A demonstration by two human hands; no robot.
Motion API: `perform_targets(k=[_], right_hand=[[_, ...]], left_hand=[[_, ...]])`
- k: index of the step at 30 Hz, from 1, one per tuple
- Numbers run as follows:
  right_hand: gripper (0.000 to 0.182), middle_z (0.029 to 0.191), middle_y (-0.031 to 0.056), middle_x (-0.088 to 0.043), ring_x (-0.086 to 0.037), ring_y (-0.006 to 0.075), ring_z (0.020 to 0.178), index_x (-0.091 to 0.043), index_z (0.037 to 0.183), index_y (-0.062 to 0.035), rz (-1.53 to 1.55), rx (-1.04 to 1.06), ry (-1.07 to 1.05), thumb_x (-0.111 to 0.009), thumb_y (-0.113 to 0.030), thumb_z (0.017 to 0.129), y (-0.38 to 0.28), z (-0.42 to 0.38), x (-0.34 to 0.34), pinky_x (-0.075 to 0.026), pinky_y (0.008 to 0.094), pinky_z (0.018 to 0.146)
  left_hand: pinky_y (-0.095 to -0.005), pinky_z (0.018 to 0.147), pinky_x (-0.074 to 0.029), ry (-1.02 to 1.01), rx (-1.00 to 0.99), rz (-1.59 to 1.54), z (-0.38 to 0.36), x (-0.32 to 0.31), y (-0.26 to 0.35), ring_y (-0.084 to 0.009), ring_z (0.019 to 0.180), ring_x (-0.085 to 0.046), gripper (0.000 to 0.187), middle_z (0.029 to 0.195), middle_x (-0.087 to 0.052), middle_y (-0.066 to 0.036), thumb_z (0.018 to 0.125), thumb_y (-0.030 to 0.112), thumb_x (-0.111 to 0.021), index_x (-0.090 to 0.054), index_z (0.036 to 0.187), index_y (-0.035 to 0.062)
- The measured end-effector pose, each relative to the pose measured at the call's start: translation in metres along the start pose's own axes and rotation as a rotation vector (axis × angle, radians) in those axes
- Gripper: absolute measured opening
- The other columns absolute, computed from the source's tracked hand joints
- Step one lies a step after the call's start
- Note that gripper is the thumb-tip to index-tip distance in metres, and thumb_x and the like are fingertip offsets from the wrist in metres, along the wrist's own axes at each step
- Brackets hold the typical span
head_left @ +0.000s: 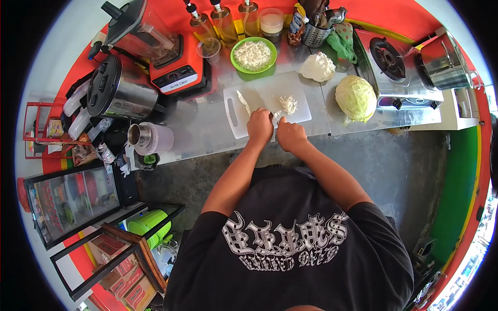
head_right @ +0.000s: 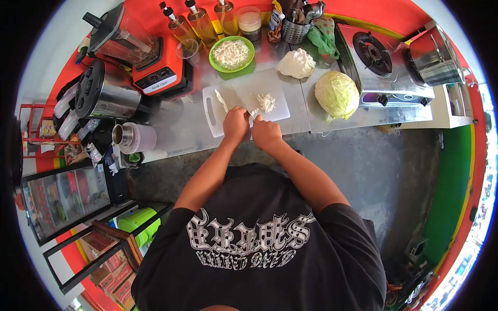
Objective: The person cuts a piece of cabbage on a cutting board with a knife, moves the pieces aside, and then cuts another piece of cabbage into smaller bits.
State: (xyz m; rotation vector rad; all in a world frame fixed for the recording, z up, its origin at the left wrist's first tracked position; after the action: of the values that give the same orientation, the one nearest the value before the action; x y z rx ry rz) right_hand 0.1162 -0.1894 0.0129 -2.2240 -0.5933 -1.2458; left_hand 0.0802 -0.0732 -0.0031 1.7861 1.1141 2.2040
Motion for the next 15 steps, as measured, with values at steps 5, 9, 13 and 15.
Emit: perform_targets(k=[5,9,13,15], right_hand=[[0.020,0.092,0.0221,-0.074,-0.075,0.0383,0.089,-0.050,0.107,0.0003,-0.023,0.002,0.010,-0.053,-0.018,0.100,0.0055,0.0076,-0.0081,-0.059,0.0472,0.077],[0.018,0.091,0.0221,-0.074,-0.075,0.0382,0.088,-0.050,0.106,0.0002,-0.026,0.012,0.012,-0.052,-0.017,0.100,-0.0007,0.0018,-0.0016,-0.060,0.0472,0.075],[0.018,0.091,0.0223,-0.074,-0.075,0.0373,0.090,-0.050,0.107,0.0006,-0.015,-0.031,0.019,-0.053,-0.015,0.098,0.0003,0.0037,-0.0052,-0.060,0.0457,0.076],[0.018,0.091,0.0223,-0.074,-0.075,0.0371,0.090,-0.051,0.107,0.0007,-0.015,-0.029,0.024,-0.054,-0.014,0.097,0.0005,0.0059,-0.0030,-0.060,0.0457,0.076]], left_hand=[[-0.0484,0.080,-0.055,0.015,-0.006,-0.023,-0.0005,-0.0015,-0.0021,-0.0355,0.094,-0.065,0.011,0.093,-0.067,-0.013,0.088,0.010,-0.064,-0.073,0.084,0.0042],[-0.0484,0.079,-0.055,0.001,0.007,-0.020,-0.0015,-0.0005,-0.0016,-0.0353,0.094,-0.065,0.011,0.092,-0.067,-0.012,0.088,0.010,-0.063,-0.073,0.084,0.0046],[-0.0486,0.078,-0.055,0.018,0.020,-0.008,-0.0012,0.0004,0.0004,-0.0355,0.094,-0.065,0.012,0.092,-0.066,-0.013,0.088,0.010,-0.062,-0.072,0.084,0.0047],[-0.0488,0.079,-0.055,0.003,0.019,-0.017,-0.0010,-0.0002,0.0000,-0.0357,0.094,-0.065,0.012,0.092,-0.066,-0.013,0.088,0.010,-0.062,-0.072,0.084,0.0044]])
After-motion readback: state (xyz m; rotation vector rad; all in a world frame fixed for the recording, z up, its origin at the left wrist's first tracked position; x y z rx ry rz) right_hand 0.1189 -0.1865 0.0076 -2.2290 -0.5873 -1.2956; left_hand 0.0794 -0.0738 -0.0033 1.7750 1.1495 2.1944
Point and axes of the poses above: each hand's wrist, its own z-axis towards the middle knuckle, its own x-axis out of the back of the hand, y = z × x, the point moved 4 cm from there along z, towards the middle knuckle
